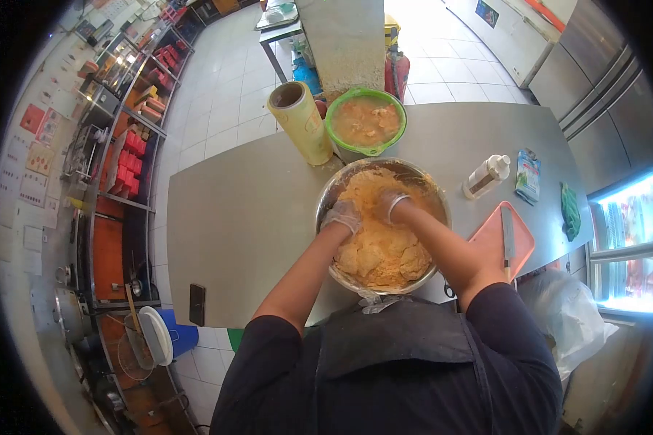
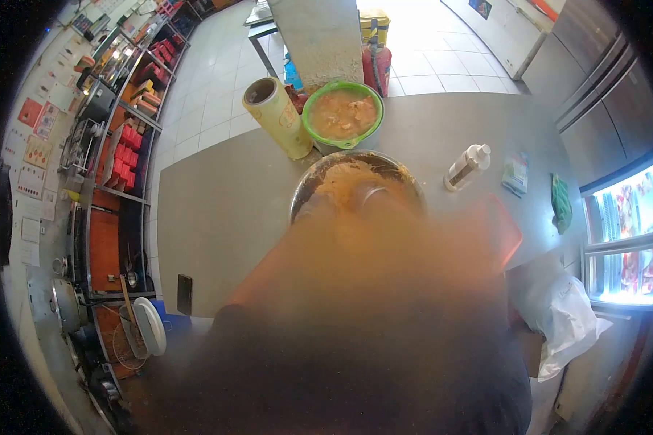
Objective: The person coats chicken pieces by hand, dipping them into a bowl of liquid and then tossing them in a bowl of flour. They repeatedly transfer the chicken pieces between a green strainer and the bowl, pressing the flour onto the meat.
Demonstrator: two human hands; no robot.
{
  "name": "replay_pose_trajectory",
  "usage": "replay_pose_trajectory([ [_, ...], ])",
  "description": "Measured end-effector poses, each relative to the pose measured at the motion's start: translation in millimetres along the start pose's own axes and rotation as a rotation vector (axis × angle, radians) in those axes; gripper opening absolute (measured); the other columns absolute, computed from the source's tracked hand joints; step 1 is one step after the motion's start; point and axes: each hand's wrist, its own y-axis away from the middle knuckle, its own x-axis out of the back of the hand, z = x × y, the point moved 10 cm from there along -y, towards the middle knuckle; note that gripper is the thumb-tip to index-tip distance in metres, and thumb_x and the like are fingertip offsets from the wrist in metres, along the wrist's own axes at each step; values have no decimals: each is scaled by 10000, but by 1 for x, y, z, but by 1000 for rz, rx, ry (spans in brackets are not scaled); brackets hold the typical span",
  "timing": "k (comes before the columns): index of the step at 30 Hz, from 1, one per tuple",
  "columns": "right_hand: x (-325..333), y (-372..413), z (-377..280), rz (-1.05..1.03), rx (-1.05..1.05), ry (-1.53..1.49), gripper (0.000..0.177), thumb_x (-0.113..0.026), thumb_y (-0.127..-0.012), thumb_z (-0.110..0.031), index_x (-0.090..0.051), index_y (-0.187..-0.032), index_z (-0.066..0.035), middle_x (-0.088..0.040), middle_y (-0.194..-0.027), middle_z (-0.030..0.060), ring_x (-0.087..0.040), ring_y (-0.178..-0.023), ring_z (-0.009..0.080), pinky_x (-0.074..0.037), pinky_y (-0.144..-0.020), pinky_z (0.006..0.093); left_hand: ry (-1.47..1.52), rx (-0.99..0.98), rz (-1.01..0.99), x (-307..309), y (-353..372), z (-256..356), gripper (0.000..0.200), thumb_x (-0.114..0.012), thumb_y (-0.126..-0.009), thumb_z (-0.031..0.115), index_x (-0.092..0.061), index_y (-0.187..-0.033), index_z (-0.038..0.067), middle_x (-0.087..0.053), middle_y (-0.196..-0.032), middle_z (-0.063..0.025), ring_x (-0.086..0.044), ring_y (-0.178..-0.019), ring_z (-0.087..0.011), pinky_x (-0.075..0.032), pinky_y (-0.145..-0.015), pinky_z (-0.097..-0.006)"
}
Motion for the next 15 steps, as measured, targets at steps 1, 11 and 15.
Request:
replay_pose_trajectory([
  [1,12,8,-10,-49,-28,-7,409,-618,-880,-342,-764,-1046,3,-707,-1157,256,-688,-1086,397,-543,-929,469,-23,-4,-25,1,0,4,313,-518,-973,242,-767,-1091,95,-726,-1164,-172,-706,-1077,-317,-580,-891,-414],
  [11,37,66,-49,-153,90,-117,400,-658,-838,-306,-746,-1087,-5,-725,-1092,235,-685,-1078,385,-537,-925,453,-283,-391,-357,-59,18,15,363,-496,-992,241,-663,-1273,83,-686,-1251,-163,-673,-1107,-340,-549,-937,-434],
  [15,72,116,-45,-262,34,-287,376,-693,-825,-299,-745,-1085,-32,-727,-1052,230,-689,-1035,378,-537,-883,454,-19,-398,-413,-2,72,46,356,-494,-1001,264,-636,-1264,70,-673,-1236,-193,-664,-1087,-346,-533,-936,-444],
])
